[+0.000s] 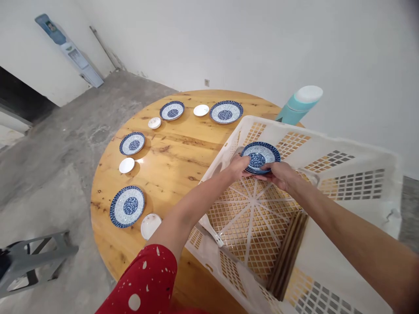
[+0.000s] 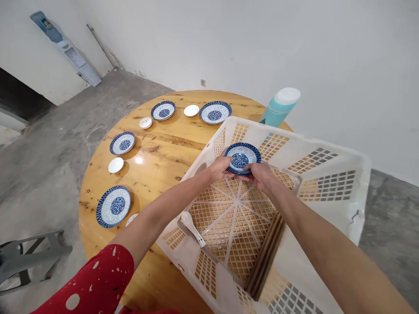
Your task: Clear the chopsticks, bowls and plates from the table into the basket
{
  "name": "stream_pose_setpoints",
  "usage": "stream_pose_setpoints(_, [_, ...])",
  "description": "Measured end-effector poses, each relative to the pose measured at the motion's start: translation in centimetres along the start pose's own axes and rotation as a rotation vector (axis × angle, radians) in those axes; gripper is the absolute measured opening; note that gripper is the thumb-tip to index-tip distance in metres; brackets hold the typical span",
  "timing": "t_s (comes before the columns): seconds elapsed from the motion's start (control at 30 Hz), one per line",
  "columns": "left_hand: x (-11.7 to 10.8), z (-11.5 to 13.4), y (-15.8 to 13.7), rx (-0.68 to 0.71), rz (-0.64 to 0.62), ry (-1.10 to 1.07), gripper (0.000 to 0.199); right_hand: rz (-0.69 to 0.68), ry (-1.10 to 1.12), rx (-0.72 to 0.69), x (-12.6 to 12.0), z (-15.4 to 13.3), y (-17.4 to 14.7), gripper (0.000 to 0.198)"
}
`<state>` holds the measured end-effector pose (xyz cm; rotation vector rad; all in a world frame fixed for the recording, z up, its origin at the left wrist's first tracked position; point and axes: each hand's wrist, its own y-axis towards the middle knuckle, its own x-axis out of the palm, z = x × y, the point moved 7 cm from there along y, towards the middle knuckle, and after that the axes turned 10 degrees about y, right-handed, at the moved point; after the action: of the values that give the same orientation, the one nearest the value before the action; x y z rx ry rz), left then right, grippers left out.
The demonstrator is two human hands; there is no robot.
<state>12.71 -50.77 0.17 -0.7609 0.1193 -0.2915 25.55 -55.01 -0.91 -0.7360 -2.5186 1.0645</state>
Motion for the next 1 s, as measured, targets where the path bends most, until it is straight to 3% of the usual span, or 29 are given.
stream_pose_setpoints(0.13, [0.1, -0.1, 0.4, 0.002, 0.012, 0.077, 0.046, 0.005, 0.019, -0.008, -0.3, 0.2, 0.8, 0.031])
stream_pose_setpoints(0.77, [0.4, 0.2, 2.6, 0.048, 0.075, 0.017, 0.047, -0.019, 0.033, -0.107, 0.4, -0.9, 2.5, 0.031])
stream_pose_setpoints(1.0, [-0.1, 0.3, 1.7, 0.063, 0.079, -0.008, 0.049, -0.033, 0.028, -0.118, 0.9, -1.2, 1.6, 0.019])
